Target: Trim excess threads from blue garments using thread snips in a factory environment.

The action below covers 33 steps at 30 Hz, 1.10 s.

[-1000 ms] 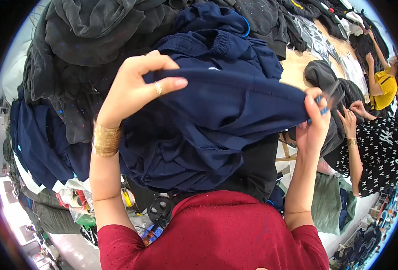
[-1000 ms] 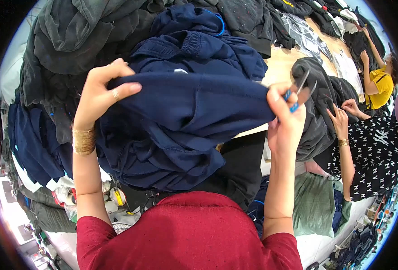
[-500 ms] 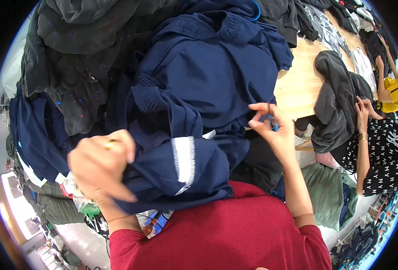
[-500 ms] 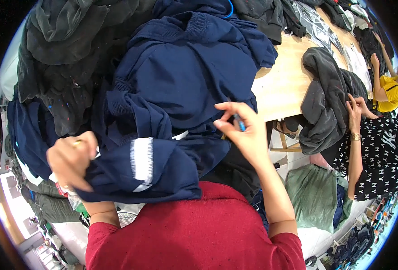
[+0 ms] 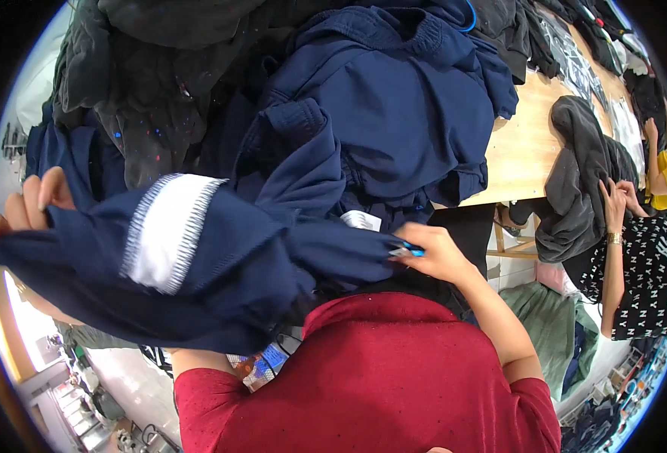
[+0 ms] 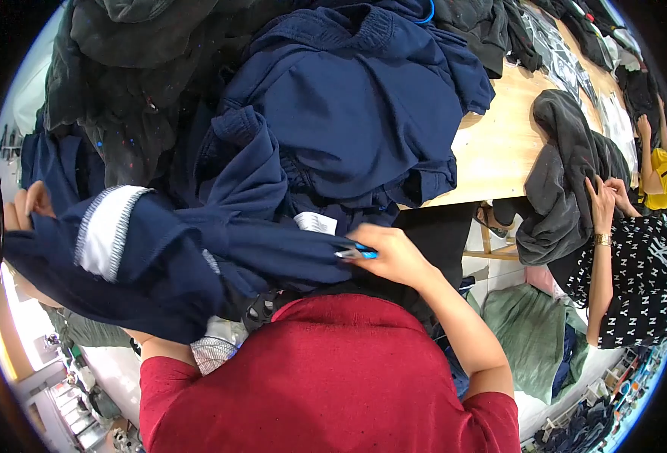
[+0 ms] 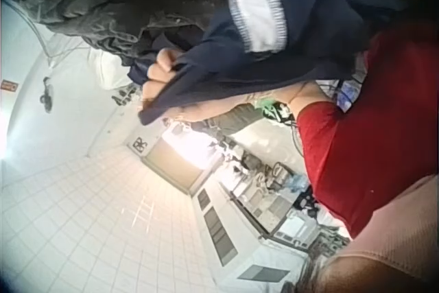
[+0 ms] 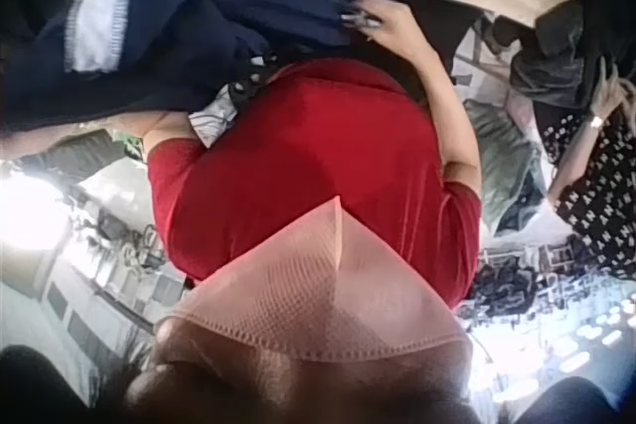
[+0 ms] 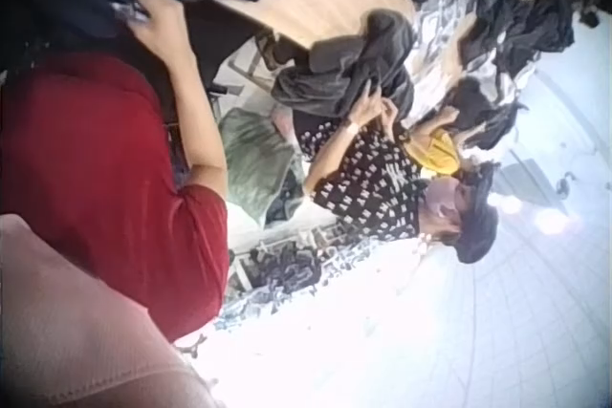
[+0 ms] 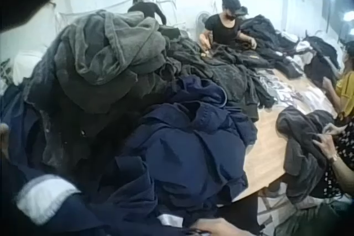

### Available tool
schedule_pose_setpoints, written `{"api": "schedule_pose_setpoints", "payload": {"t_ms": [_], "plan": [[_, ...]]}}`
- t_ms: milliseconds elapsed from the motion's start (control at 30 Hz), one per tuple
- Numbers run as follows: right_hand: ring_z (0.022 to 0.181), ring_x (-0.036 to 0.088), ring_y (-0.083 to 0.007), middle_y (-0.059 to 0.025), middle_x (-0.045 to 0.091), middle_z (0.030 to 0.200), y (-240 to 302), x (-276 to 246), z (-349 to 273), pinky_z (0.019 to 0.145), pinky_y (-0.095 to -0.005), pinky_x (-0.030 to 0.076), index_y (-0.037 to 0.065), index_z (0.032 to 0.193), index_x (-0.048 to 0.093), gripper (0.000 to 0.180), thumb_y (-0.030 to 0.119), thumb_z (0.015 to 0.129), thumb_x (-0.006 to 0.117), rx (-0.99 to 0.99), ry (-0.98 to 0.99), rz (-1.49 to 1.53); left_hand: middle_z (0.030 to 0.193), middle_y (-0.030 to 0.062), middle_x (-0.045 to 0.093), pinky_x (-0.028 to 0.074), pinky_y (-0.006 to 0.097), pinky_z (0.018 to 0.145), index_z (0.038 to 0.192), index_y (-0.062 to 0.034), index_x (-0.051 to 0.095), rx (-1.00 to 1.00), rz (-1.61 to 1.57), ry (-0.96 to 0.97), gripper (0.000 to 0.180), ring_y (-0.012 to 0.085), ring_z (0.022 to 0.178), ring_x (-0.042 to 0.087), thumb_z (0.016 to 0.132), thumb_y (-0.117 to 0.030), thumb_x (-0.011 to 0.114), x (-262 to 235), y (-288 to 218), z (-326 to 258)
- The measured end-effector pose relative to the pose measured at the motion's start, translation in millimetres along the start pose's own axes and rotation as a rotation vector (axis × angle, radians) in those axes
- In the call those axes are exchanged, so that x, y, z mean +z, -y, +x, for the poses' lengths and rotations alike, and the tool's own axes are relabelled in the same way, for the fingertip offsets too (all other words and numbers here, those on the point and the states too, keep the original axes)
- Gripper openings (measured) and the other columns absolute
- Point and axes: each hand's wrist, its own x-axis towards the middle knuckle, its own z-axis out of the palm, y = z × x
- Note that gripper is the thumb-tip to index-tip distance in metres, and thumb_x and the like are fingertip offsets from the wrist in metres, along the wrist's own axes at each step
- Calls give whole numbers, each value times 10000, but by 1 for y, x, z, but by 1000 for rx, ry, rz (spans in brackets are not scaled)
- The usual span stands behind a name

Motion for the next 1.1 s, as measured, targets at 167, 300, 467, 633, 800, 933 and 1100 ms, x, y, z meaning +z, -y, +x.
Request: {"api": "schedule_pose_setpoints", "payload": {"t_ms": [167,300,467,633,800,933,1100], "plan": [[663,591,-160,-59,618,720,54,-130,-49,635,-282,479,7,798,643,285,116,562,760,34,-460,167,747,22,487,395,220,591,770,-49,496,-309,-639,106,61,134,643,485,786,10,485,15,33,-12],[861,598,-234,-130,602,925,102,-242,-89,753,-315,477,-4,946,576,236,136,757,599,-338,-861,-19,754,28,509,404,220,601,802,-51,515,-659,-1062,-68,63,132,661,497,803,-2,476,37,46,7],[977,572,-170,-113,604,1036,159,-289,-11,881,-265,420,3,1071,592,350,181,776,654,-221,-915,-487,763,35,538,415,221,613,843,-54,540,-1046,-1587,-257,85,129,682,511,825,-17,465,33,64,17],[825,599,-306,-122,619,848,71,-232,109,745,-343,464,72,920,620,302,247,694,719,-281,-682,-854,854,62,603,424,235,719,969,-56,594,-1192,-1545,-361,140,147,779,549,866,-100,509,55,42,46],[773,611,-244,-111,620,792,2,-170,116,699,-310,456,46,845,634,263,244,690,712,34,-617,-437,844,49,613,444,254,752,879,3,607,-613,-1565,34,104,115,792,557,836,-92,612,30,-90,37],[706,589,-131,-55,621,729,-1,-179,126,680,-255,438,13,865,629,238,204,740,697,123,-618,-142,973,107,582,437,312,817,963,-39,610,-88,-1602,271,230,273,928,551,739,8,589,-17,-160,41],[794,560,-78,-8,628,803,55,-158,119,757,-215,424,10,900,639,187,154,783,661,58,-455,79,1130,108,575,423,330,876,980,-41,610,-283,-1899,-67,354,248,1008,547,667,80,494,-57,-182,70]]}}
